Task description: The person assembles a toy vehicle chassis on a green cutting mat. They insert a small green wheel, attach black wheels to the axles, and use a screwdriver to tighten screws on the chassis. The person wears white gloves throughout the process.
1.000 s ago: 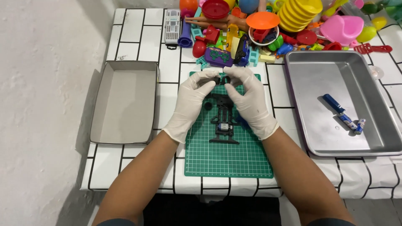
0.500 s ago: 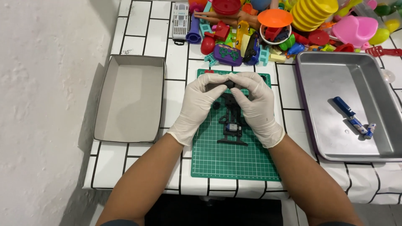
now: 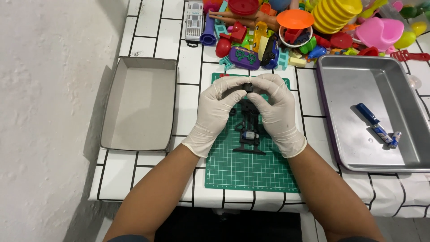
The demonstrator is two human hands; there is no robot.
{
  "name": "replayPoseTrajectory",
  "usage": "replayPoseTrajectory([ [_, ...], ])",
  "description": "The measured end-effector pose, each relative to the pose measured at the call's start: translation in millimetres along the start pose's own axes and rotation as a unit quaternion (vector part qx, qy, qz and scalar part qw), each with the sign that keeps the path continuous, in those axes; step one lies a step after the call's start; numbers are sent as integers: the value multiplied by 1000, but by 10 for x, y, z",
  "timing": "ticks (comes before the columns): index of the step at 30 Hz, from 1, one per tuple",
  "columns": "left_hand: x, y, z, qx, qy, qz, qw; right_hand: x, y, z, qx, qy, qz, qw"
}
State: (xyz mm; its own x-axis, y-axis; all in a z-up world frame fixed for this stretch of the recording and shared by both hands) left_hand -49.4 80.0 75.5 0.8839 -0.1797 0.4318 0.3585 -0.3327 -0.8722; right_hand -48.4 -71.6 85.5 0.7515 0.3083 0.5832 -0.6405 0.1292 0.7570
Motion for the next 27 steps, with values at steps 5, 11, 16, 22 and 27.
replayPoseTrajectory([
  [5, -3, -6, 47, 89, 10, -13, 996, -3, -115, -1, 62, 0, -29, 998],
  [11, -1, -56, 38, 103, 16, -38, 994, -31, -202, -11, 137, 14, -72, 988],
  [16, -15, -76, 24, 122, 20, -63, 990, -21, -149, -21, 155, 12, -75, 985],
  [22, -11, -17, 5, 129, 4, -56, 990, -55, -291, 8, 157, 14, -76, 985],
  [27, 15, -28, -5, 125, 6, -44, 991, -82, -442, 24, 195, 6, -98, 976],
])
Point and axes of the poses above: each hand's wrist, its own x-axis towards the middle knuckle, its own z-axis out of the back of the hand, y = z × x, the point moved 5 cm from there along x, towards the middle knuckle, and after that the axes turned 13 degrees about y, right-handed, at the moved point
